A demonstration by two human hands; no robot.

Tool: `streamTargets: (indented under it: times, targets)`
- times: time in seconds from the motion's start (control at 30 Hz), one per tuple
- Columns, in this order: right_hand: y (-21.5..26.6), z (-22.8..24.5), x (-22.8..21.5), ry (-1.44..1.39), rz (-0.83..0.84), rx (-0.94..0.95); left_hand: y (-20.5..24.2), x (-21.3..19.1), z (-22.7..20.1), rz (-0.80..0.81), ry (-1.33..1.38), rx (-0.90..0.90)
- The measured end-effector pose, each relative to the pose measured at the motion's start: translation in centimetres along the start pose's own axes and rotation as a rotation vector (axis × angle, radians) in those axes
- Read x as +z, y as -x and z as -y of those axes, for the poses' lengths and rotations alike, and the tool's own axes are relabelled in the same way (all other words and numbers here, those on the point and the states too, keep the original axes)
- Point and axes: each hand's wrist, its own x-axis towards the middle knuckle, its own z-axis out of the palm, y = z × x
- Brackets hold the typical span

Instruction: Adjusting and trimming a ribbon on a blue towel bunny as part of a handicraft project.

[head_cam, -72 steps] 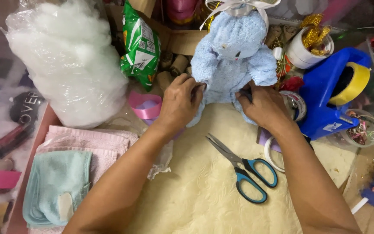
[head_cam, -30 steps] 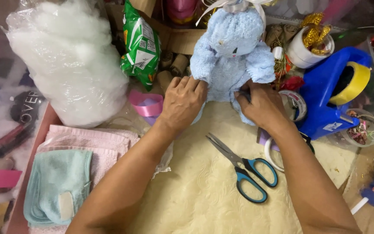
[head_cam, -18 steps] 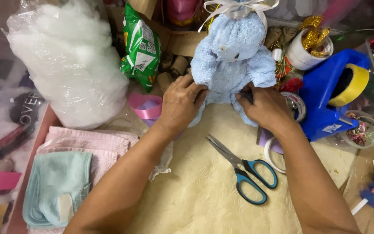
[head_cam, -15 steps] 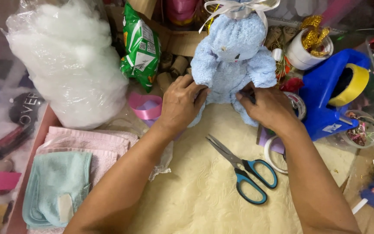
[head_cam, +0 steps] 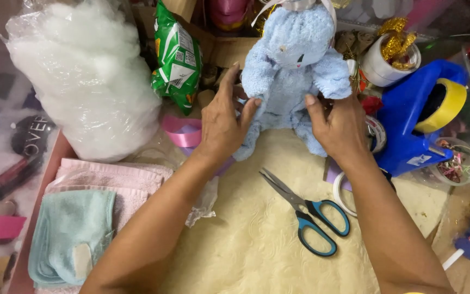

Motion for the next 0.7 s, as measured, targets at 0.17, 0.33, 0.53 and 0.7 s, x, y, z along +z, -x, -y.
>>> streamTargets:
  times: [0.17,0.33,0.53,0.7]
  targets:
    - [0.3,-3.1,1.5,0.04,-0.011,-0.064,-0.5,0.8,1.9,-0.003,-0.108,0.05]
    - [0.2,-0.8,0.9,-0.018,-0.037,-0.033,-0.5,1.3,2.2,-0.039,-0.109,0.066]
    - [0.2,-0.2,0.8,-0.135,0.017,0.113,-0.2,1.9,2.8,-0.08,-0.039,0.062]
    - [0.5,-0.2,0.6,-0.207,0.08,0.226,-0.7,1.7,2.1,-0.1,0.09,0.062]
